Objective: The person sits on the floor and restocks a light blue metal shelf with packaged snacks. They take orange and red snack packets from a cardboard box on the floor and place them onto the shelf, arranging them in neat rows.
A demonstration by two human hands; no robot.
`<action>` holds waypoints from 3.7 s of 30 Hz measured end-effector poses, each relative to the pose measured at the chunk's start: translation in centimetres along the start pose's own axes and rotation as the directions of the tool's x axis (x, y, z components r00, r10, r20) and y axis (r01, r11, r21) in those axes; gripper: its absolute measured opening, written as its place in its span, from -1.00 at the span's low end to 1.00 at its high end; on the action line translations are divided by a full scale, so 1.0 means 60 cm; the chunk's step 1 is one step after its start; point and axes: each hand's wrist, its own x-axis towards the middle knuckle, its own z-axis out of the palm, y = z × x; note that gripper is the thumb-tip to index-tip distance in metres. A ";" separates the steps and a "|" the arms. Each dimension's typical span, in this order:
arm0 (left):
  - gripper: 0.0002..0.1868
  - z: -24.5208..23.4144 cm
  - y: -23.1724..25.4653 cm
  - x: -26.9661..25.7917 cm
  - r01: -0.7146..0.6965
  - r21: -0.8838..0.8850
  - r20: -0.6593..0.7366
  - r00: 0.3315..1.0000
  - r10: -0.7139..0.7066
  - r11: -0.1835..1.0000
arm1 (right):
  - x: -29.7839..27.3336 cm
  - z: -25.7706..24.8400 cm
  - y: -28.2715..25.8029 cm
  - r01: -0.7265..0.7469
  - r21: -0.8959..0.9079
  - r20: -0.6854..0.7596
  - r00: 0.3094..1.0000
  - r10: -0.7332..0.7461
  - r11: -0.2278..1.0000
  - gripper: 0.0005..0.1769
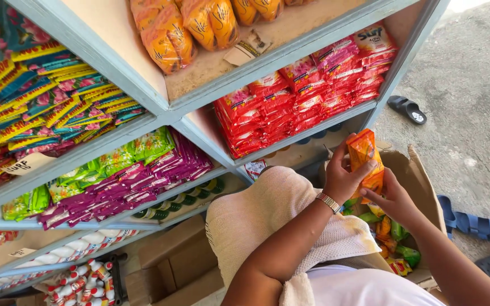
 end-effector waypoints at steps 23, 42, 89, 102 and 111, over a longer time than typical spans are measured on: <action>-0.35 -0.025 0.045 0.009 -0.027 -0.066 -0.032 0.999 0.025 0.997 | -0.002 -0.032 -0.184 0.394 0.529 -0.288 0.916 -0.278 0.751 -0.57; -0.48 -0.021 0.159 -0.002 0.323 -0.734 0.216 0.945 -0.245 0.597 | -0.013 -0.014 -0.240 0.472 -0.372 -0.101 0.835 -0.541 0.799 -0.19; -0.25 -0.113 0.195 -0.033 0.266 -0.783 0.223 0.964 -0.145 0.562 | -0.024 0.015 -0.364 0.644 -0.274 0.164 0.763 -0.625 0.714 -0.47; -0.26 -0.131 0.218 -0.028 0.168 -0.875 0.096 0.980 -0.176 0.454 | -0.037 0.062 -0.276 0.503 0.191 0.171 0.828 -0.534 0.843 -0.28; -0.24 -0.151 0.218 -0.032 0.225 -0.914 0.228 0.973 -0.029 0.336 | -0.033 0.003 -0.304 0.470 -0.116 0.057 0.883 -0.467 0.875 -0.53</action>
